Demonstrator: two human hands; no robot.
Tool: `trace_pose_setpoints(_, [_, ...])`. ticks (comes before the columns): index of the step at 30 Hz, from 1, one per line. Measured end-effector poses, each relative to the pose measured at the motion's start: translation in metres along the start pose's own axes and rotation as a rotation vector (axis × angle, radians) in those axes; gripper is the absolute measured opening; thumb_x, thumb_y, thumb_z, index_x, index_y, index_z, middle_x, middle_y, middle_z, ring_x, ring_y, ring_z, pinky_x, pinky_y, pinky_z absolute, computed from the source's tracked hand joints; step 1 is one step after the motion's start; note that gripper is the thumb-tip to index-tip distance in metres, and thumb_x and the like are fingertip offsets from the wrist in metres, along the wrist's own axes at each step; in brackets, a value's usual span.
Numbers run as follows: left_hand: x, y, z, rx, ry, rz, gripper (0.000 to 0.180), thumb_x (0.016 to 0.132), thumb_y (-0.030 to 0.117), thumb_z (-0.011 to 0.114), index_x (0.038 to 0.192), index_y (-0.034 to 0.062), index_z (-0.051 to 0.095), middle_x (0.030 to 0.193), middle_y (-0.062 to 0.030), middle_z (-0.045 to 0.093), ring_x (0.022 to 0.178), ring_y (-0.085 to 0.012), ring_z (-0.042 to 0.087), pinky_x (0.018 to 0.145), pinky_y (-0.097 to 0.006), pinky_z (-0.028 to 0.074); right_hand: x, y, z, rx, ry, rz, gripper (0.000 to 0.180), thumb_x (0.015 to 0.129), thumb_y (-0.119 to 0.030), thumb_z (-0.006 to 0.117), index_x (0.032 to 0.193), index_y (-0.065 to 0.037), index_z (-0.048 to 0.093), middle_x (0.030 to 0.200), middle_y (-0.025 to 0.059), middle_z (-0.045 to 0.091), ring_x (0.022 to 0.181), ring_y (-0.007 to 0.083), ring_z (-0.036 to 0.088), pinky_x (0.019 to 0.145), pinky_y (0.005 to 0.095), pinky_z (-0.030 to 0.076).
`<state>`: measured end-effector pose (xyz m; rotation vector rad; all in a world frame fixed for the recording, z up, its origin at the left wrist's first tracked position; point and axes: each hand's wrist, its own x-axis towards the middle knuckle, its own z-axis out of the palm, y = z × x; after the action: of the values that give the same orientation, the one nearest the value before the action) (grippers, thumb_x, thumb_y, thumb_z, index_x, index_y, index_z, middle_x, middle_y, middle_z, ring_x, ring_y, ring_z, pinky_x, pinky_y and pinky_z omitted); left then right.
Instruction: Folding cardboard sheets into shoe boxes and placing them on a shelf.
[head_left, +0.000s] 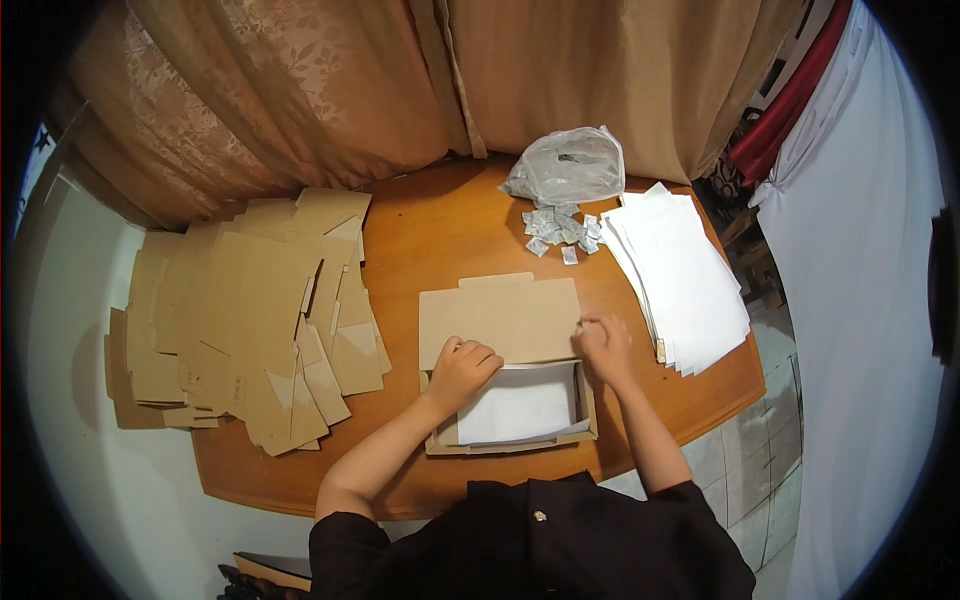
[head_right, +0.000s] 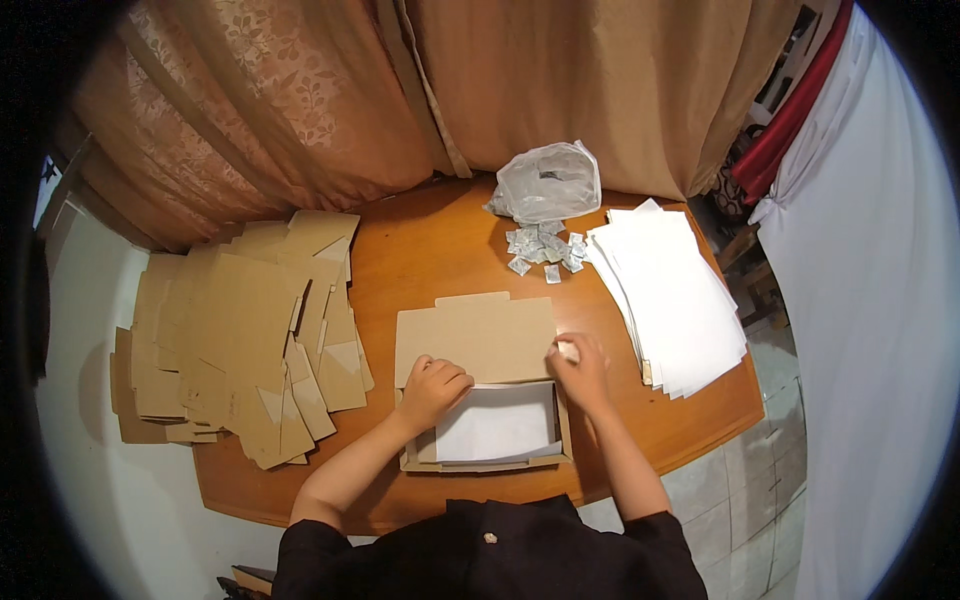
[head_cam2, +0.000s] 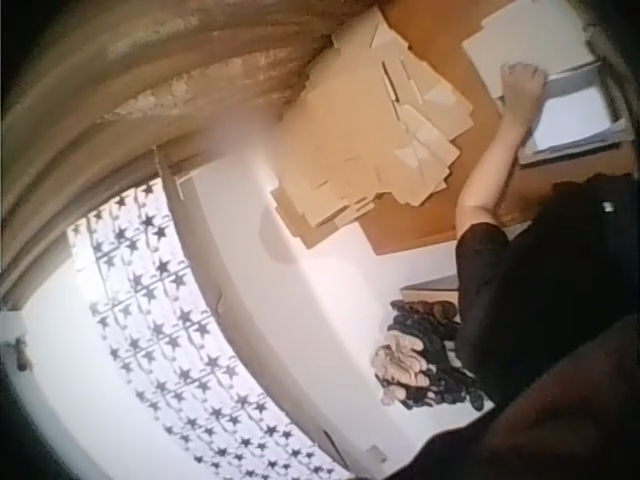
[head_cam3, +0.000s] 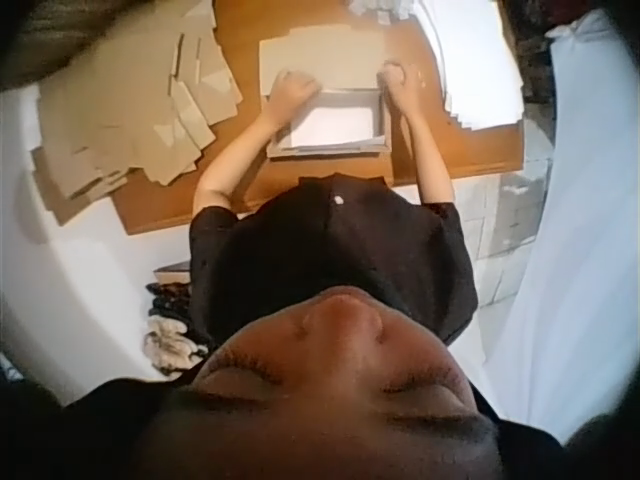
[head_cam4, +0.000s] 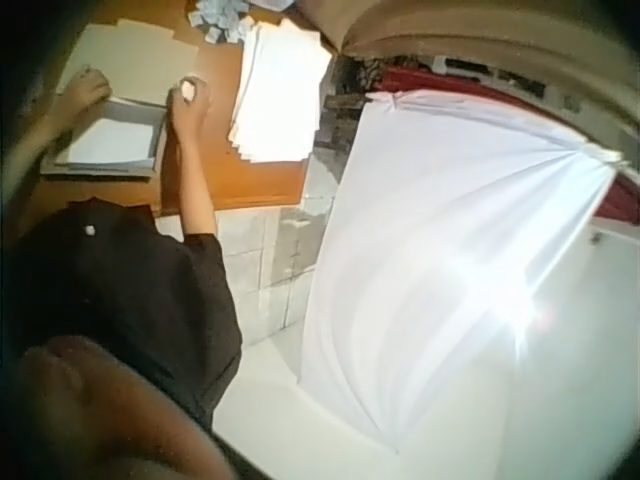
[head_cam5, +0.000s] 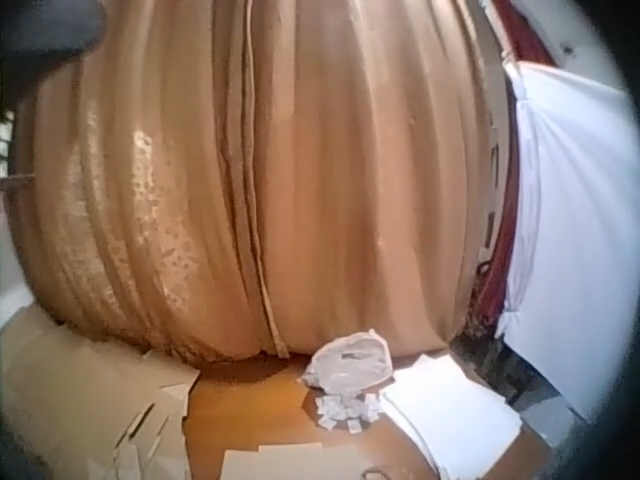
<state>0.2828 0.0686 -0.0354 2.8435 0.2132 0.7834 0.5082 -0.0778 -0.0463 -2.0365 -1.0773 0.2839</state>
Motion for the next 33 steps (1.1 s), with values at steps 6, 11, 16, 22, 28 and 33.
trace_pose_setpoints(6, [-0.004, 0.002, -0.012, -0.009, -0.071, -0.073, 0.015, 0.073, 0.019, 0.068, 0.085, 0.0134, 0.06, 0.08, 0.0003, 0.06, 0.079, -0.0163, 0.055, 0.073, -0.033, 0.036, 0.105, 0.054, 0.026, -0.193, 0.044, 0.005, 0.026, 0.08, -0.029, 0.059, 0.095, -0.009, 0.066, 0.092, 0.0115, 0.065, 0.091, 0.0306, 0.059, 0.084, 0.0412, 0.043])
trace_pose_setpoints(11, [-0.009, 0.018, -0.027, -0.079, -0.034, -0.243, 0.029, 0.074, 0.024, 0.069, 0.099, 0.0119, 0.06, 0.085, -0.0009, 0.06, 0.084, -0.0178, 0.056, 0.08, -0.037, 0.037, 0.149, 0.054, 0.045, -0.484, -0.132, 0.246, 0.041, 0.08, -0.04, 0.058, 0.11, -0.012, 0.061, 0.102, 0.0128, 0.065, 0.099, 0.0305, 0.06, 0.085, 0.0524, 0.039])
trace_pose_setpoints(16, [-0.035, 0.02, -0.033, -0.032, 0.03, -0.395, 0.032, 0.075, 0.024, 0.069, 0.105, 0.0148, 0.061, 0.09, 0.0009, 0.059, 0.088, -0.0166, 0.055, 0.087, -0.042, 0.035, 0.153, 0.039, 0.069, -0.587, -0.041, 0.317, 0.04, 0.081, -0.037, 0.059, 0.109, -0.009, 0.061, 0.115, 0.0134, 0.054, 0.108, 0.0296, 0.051, 0.089, 0.0551, 0.034])
trace_pose_setpoints(22, [-0.038, 0.014, -0.027, -0.003, 0.055, -0.395, 0.019, 0.074, 0.022, 0.07, 0.092, 0.0188, 0.068, 0.088, 0.0032, 0.061, 0.088, -0.0147, 0.055, 0.088, -0.043, 0.033, 0.158, 0.034, 0.077, -0.62, -0.007, 0.423, 0.032, 0.078, -0.036, 0.063, 0.102, -0.014, 0.065, 0.114, 0.0102, 0.055, 0.111, 0.0264, 0.048, 0.09, 0.0543, 0.034])
trace_pose_setpoints(28, [-0.044, 0.014, -0.016, -0.009, -0.035, -0.317, 0.012, 0.073, 0.016, 0.069, 0.085, 0.0195, 0.069, 0.081, 0.0047, 0.062, 0.083, -0.0128, 0.055, 0.086, -0.043, 0.033, 0.147, 0.063, 0.049, -0.103, -0.09, 0.342, 0.027, 0.075, -0.028, 0.065, 0.094, -0.009, 0.067, 0.1, 0.0125, 0.061, 0.106, 0.0302, 0.051, 0.088, 0.0445, 0.038])
trace_pose_setpoints(33, [-0.052, 0.023, -0.022, -0.116, -0.123, -0.183, 0.013, 0.072, 0.013, 0.068, 0.085, 0.0153, 0.068, 0.082, 0.0029, 0.063, 0.083, -0.0151, 0.057, 0.081, -0.037, 0.038, 0.071, 0.064, 0.008, 0.016, 0.243, 0.054, 0.023, 0.076, -0.024, 0.063, 0.082, -0.002, 0.062, 0.086, 0.0152, 0.062, 0.083, 0.03, 0.058, 0.075, 0.0401, 0.045])
